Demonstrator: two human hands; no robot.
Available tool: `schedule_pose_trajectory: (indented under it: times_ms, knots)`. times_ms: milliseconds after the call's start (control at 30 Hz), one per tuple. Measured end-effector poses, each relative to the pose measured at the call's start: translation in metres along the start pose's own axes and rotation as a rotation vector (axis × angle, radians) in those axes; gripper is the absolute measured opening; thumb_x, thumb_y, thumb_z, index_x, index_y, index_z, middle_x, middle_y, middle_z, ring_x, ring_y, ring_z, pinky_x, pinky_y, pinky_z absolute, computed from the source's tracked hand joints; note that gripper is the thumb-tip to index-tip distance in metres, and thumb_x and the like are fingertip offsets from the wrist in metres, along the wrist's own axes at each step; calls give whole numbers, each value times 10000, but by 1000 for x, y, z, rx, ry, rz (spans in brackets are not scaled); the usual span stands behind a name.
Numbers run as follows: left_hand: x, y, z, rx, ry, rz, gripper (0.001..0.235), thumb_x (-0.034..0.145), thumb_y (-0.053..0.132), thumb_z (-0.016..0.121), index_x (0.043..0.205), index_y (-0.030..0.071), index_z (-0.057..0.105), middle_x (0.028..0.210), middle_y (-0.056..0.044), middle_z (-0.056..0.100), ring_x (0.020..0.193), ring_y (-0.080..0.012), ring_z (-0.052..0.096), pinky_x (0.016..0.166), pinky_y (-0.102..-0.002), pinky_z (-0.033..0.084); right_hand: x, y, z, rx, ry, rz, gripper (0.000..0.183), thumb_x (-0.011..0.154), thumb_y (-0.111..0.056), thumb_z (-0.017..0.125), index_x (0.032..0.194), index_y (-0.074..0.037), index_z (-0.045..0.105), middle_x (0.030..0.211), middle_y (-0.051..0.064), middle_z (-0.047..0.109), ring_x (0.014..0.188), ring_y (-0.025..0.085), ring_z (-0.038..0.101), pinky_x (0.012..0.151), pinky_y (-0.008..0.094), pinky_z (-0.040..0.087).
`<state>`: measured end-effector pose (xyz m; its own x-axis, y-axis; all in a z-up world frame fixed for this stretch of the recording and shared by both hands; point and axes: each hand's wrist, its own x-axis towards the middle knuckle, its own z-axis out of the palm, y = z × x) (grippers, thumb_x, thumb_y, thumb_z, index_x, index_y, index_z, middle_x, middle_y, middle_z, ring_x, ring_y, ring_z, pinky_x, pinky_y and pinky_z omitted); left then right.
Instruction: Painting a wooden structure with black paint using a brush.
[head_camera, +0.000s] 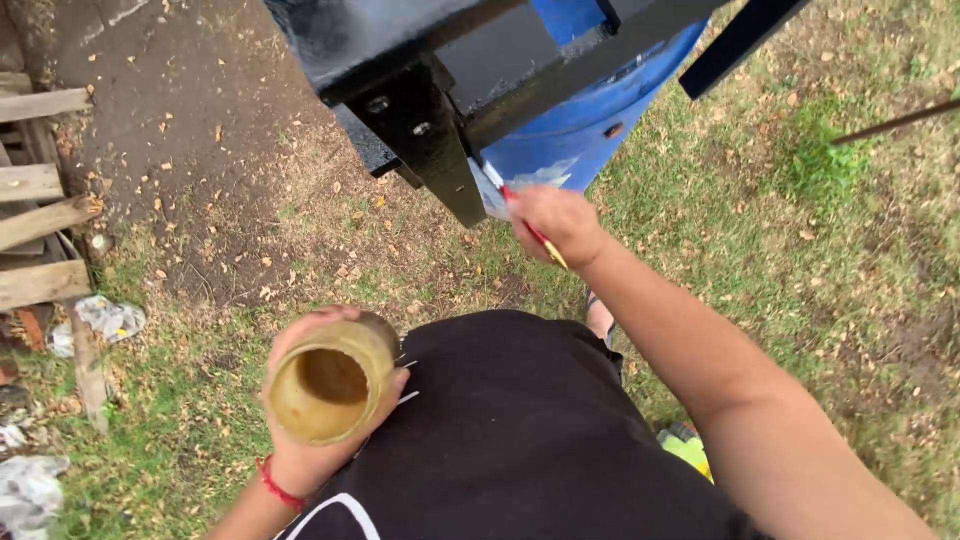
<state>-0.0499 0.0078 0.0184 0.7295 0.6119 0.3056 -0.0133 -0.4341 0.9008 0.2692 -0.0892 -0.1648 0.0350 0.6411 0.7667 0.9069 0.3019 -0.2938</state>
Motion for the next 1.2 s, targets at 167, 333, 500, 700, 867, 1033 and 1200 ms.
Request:
schedule_pose_trajectory:
  times_ms: [167,333,500,700,867,1033,1200]
  knots:
    - [-3,7,-16,35,-61,-33,758,654,129,884,1296,72,484,1260,-111,592,1223,-233,606,1180,-376,472,16,26,-20,-53,86,76,91,939,93,555,1015,65,595,920,198,689,804,324,699,742,407,619]
    - [6,14,-9,85,-62,-65,720,641,135,879,1249,68,499,1229,-115,601,1195,-233,616,1146,-369,485,8,51,-39,-169,117,205,205,964,120,471,839,-21,551,715,52,554,618,186,517,547,279,510]
    - [16,11,15,71,-64,-65,669,650,155,872,1204,86,502,1194,-102,606,1174,-223,604,1132,-364,470,-14,86,-79,-295,126,634,304,1061,-18,395,775,-88,474,769,26,538,584,109,422,447,207,374]
    - [20,13,52,-7,8,-46,694,662,176,863,1218,94,457,1184,-106,555,1166,-220,585,1151,-389,458,-35,96,-100,-293,518,339,186,1058,-16,424,953,50,563,850,149,565,736,220,488,694,321,474]
    - [22,26,81,147,18,-34,712,669,213,858,1239,72,456,1203,-107,585,1185,-226,608,1155,-369,469,11,84,-62,43,-414,914,379,1045,-103,438,680,-201,412,725,-82,523,662,34,503,593,176,528]
    - [20,36,104,107,55,-109,663,667,216,856,1208,81,497,1180,-109,598,1159,-222,615,1139,-374,468,6,72,-40,329,-52,182,280,938,34,469,717,-139,489,664,-13,517,583,146,505,491,259,485]
    - [20,39,114,148,23,-48,710,707,213,844,1270,98,427,1218,-96,562,1185,-218,585,1163,-372,439,3,61,-35,321,-112,-155,106,968,28,588,1047,-41,579,839,66,665,731,212,609,623,317,560]
